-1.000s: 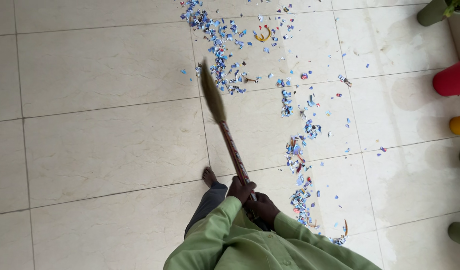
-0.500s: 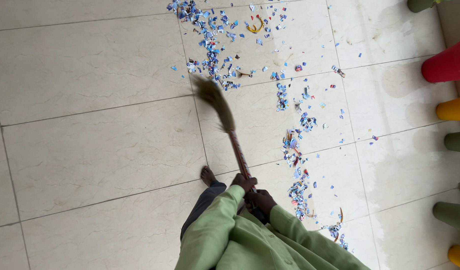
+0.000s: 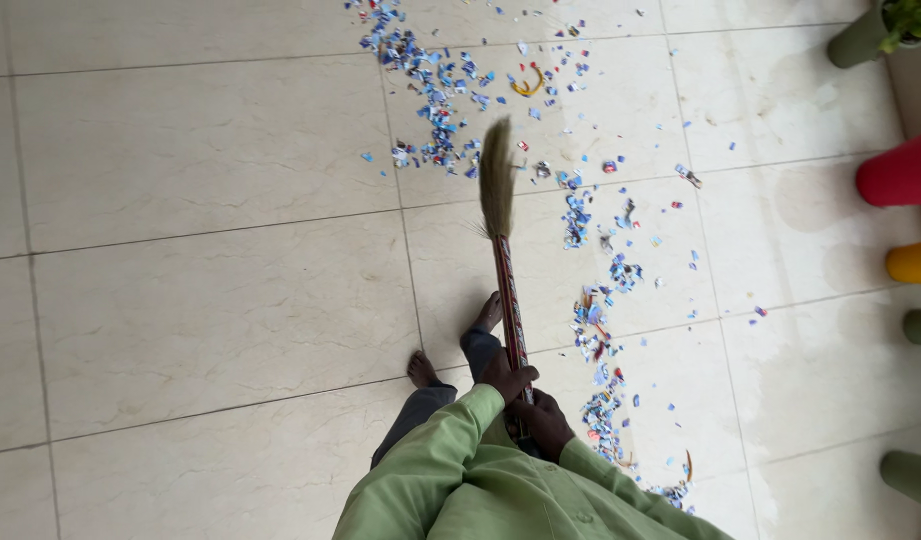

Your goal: The person sweeps confetti and debris across the floor using a broom.

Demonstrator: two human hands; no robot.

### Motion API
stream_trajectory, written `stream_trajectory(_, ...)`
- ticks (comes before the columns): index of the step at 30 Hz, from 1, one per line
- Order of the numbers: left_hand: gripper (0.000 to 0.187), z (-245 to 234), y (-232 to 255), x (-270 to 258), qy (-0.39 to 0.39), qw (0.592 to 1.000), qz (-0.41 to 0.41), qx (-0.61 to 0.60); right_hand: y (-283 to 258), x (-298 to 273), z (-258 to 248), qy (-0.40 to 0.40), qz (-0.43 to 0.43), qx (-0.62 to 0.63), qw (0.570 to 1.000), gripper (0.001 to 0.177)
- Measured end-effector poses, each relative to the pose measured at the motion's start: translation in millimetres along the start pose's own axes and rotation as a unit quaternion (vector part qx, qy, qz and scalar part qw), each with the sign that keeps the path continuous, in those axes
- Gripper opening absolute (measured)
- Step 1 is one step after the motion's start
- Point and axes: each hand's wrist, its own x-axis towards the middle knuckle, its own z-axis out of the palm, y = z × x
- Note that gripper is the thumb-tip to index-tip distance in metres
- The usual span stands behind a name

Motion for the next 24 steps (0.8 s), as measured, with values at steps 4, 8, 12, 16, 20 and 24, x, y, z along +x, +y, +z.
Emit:
stream_trajectory(4,0.070,-33,-1,32,0.120,0.985,0.081,-0.097,-45,48,13,-0.076,-0.006,-0.079,0.994,0.019)
stream_trajectory(8,0.067,-73,-7,68,0.199,0.973,-0.007,-0.114,-82,100,34,-0.138,0.046,-0.078,0.986,0.020)
stream_trajectory(12,0.064,-98,0,100,0.229,0.965,-0.094,-0.081,-111,138,43,-0.153,0.105,-0.104,0.977,0.020)
stream_trajectory(16,0.067,-90,13,131,0.169,0.974,-0.147,-0.022,-123,155,22,-0.116,0.149,-0.067,0.980,0.020)
stream_trajectory(20,0.072,-38,33,165,0.071,0.987,-0.137,0.052,-125,142,-26,-0.050,0.151,0.036,0.987,0.019)
stream_trajectory(24,0.080,20,58,187,0.015,0.989,-0.101,0.104,-135,115,-70,0.005,0.146,0.070,0.987,0.018)
